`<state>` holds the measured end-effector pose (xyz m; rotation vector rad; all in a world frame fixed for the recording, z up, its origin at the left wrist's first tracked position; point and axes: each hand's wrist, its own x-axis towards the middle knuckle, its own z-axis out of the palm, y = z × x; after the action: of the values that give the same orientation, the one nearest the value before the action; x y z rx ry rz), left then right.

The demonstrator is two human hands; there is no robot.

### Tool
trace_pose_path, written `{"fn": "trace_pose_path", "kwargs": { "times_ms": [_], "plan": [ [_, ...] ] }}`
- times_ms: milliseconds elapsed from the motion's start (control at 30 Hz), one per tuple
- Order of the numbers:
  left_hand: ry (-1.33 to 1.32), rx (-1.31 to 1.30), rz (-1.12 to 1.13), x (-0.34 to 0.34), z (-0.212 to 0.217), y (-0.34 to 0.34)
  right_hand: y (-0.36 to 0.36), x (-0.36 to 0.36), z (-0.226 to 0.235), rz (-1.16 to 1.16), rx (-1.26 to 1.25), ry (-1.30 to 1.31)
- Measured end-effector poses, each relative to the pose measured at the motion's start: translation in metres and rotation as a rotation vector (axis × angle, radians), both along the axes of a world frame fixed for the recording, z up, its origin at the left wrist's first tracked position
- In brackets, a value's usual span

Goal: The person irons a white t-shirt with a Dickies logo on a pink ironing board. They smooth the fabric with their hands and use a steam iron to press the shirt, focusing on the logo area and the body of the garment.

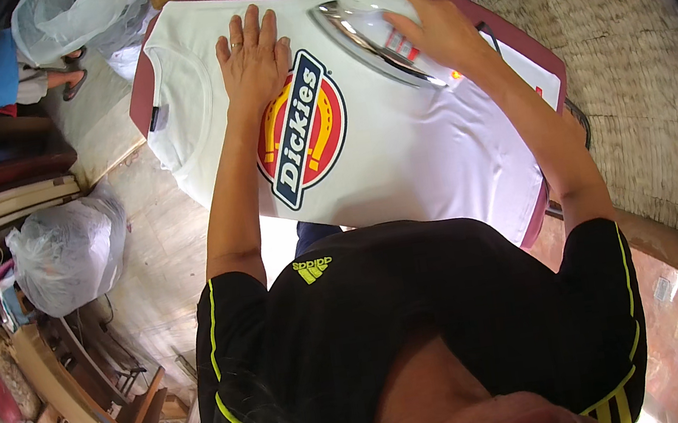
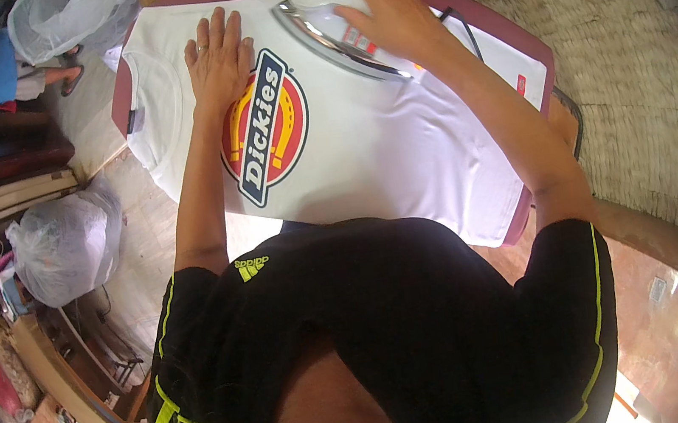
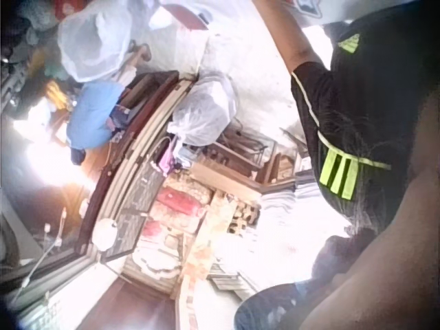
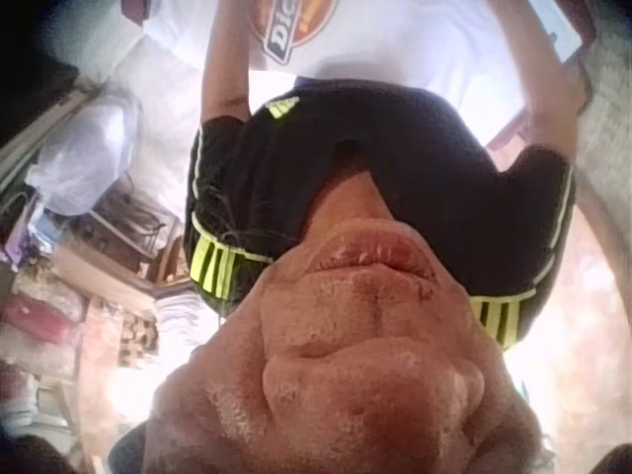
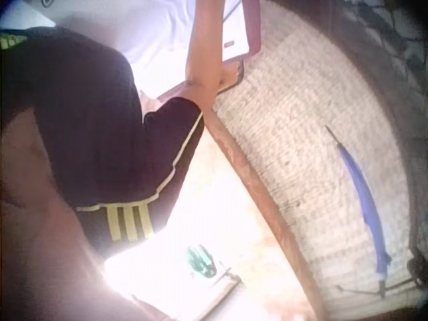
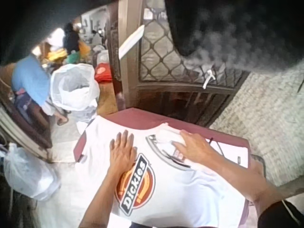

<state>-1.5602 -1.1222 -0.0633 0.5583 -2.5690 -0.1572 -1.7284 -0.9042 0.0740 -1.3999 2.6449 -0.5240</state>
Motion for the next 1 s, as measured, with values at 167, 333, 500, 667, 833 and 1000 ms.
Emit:
{"fn": "trace_pose_path", "kwargs": {
  "times_ms": [167,333,500,667,833,1000],
  "plan": [
    [-0.009,0.018,0.000,0.003,0.004,0.001,0.038,-0.004,0.003,-0.242,-0.009,-0.084],
    [-0.039,0.011,-0.015,-0.002,0.002,0.002,0.025,0.005,0.000,-0.323,-0.102,-0.098],
    [-0.045,-0.069,0.005,0.000,-0.004,-0.001,0.017,0.004,-0.010,-0.261,-0.187,0.077],
    [0.050,-0.053,-0.080,-0.007,-0.012,-0.003,0.051,0.010,-0.015,-0.254,-0.096,0.027],
    [0.104,-0.087,-0.116,-0.005,-0.018,-0.014,0.096,0.067,0.009,-0.282,0.075,-0.208],
    [-0.001,-0.136,-0.055,-0.004,-0.018,-0.014,0.145,0.105,-0.012,-0.238,0.020,-0.179]
  ]
}}
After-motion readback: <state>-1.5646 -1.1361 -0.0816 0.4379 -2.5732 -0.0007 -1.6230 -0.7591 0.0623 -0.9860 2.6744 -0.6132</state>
